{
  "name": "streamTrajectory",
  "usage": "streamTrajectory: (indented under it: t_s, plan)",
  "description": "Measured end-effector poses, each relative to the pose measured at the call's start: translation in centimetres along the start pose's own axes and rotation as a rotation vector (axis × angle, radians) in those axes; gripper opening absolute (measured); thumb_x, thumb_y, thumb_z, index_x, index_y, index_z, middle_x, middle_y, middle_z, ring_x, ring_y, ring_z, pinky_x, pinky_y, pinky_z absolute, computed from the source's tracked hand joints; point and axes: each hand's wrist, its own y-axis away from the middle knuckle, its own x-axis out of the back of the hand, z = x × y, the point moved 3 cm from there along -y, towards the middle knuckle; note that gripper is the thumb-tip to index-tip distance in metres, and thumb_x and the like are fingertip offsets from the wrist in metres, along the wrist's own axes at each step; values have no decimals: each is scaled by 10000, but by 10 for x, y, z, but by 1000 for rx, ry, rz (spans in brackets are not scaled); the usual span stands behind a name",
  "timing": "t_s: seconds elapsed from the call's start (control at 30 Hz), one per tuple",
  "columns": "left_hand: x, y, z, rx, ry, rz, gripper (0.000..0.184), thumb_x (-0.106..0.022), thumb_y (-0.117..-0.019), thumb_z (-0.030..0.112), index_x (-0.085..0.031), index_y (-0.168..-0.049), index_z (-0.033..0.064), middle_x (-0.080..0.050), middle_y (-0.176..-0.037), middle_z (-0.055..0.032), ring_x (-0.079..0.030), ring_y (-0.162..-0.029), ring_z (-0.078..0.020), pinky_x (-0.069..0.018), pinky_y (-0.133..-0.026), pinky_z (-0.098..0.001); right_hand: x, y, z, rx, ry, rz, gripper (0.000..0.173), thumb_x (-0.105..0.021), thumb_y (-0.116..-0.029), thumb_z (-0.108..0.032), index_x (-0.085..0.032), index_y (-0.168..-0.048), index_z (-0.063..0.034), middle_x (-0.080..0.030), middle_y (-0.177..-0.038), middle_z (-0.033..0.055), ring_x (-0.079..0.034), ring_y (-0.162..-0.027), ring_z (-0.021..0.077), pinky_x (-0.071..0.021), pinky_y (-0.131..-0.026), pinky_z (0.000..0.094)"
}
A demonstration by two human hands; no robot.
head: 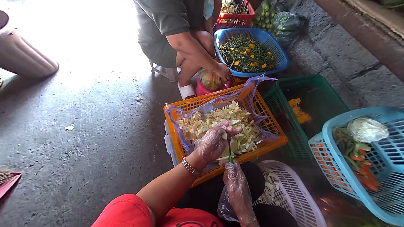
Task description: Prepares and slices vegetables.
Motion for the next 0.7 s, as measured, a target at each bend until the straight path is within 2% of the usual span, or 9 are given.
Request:
streamTrajectory:
  t_s: [0.1,0.23,0.4,0.7]
  plan:
    - [-4,4,-1,-24,-32,-6,290,-254,-1065,11,-541,-1038,42,-699,-825,-59,-734,-875,-204,-589,-899,-348,-2,1,-1,-12,12,8,404,-363,-1072,-293,-626,-1117,11,-466,-700,-77,-429,-579,-40,-411,-569,143]
    - [-8,8,-2,-18,-68,29,265,-274,-1066,10,-532,-1022,54,-676,-779,-48,-727,-814,-186,-601,-836,-321,-2,1,2,-18,27,12,410,-368,-1074,-303,-631,-1112,9,-469,-702,-66,-426,-577,-32,-408,-568,151]
    - [-10,10,-2,-35,-122,47,237,-278,-1058,-5,-508,-1038,48,-669,-783,-38,-723,-801,-173,-601,-821,-311,-3,6,-1,46,40,30,421,-390,-1074,-338,-631,-1083,7,-466,-697,-80,-425,-574,-52,-406,-566,125]
    - [-13,13,-3,-1,-170,68,224,-304,-1061,-9,-516,-1022,55,-677,-781,-42,-724,-782,-165,-602,-781,-287,-3,4,3,4,44,37,420,-386,-1073,-329,-635,-1095,8,-480,-714,-67,-433,-584,-41,-411,-579,138]
